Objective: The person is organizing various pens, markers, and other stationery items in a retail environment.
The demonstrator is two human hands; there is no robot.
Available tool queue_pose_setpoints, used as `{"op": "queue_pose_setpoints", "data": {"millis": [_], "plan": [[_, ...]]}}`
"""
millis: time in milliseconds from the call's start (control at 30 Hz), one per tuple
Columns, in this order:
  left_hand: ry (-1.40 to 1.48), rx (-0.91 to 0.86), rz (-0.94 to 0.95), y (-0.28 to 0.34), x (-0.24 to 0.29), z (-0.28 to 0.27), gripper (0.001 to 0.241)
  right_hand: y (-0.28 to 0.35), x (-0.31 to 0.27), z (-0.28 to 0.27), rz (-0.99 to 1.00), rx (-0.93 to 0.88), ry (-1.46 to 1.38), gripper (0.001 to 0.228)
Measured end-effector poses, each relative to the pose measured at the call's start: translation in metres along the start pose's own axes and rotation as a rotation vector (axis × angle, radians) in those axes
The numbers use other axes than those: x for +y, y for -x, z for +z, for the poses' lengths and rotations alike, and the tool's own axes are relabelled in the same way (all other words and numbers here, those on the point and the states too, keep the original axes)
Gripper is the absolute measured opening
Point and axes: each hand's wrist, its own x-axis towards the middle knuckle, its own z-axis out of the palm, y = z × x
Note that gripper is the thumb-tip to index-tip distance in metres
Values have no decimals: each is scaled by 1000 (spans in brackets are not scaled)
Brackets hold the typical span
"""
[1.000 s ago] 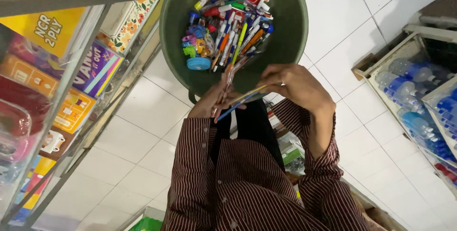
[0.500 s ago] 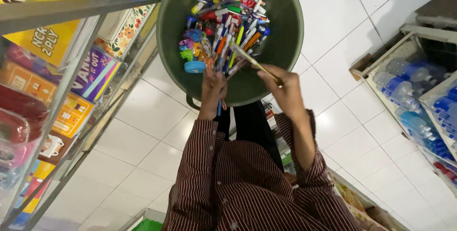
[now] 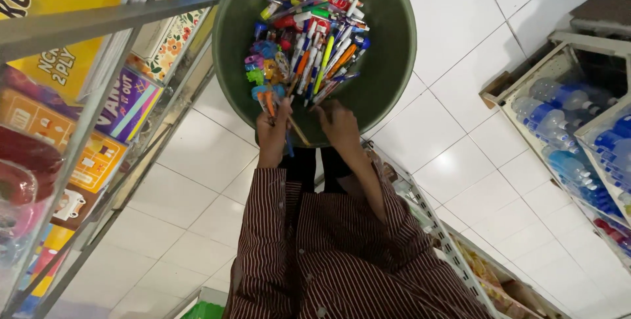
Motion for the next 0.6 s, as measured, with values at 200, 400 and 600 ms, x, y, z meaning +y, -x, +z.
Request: {"op": "queue_pose_setpoints", "data": {"millis": [200, 400, 600], "plan": [[181, -17, -51, 14, 65, 17, 34, -64, 106, 83, 191, -5, 254, 45], [170, -33, 26, 12, 47, 9, 34, -68, 105, 56, 344, -338, 78, 32], [112, -6, 65, 8, 30, 8, 34, 4, 2, -56, 409, -699, -290, 29]]}}
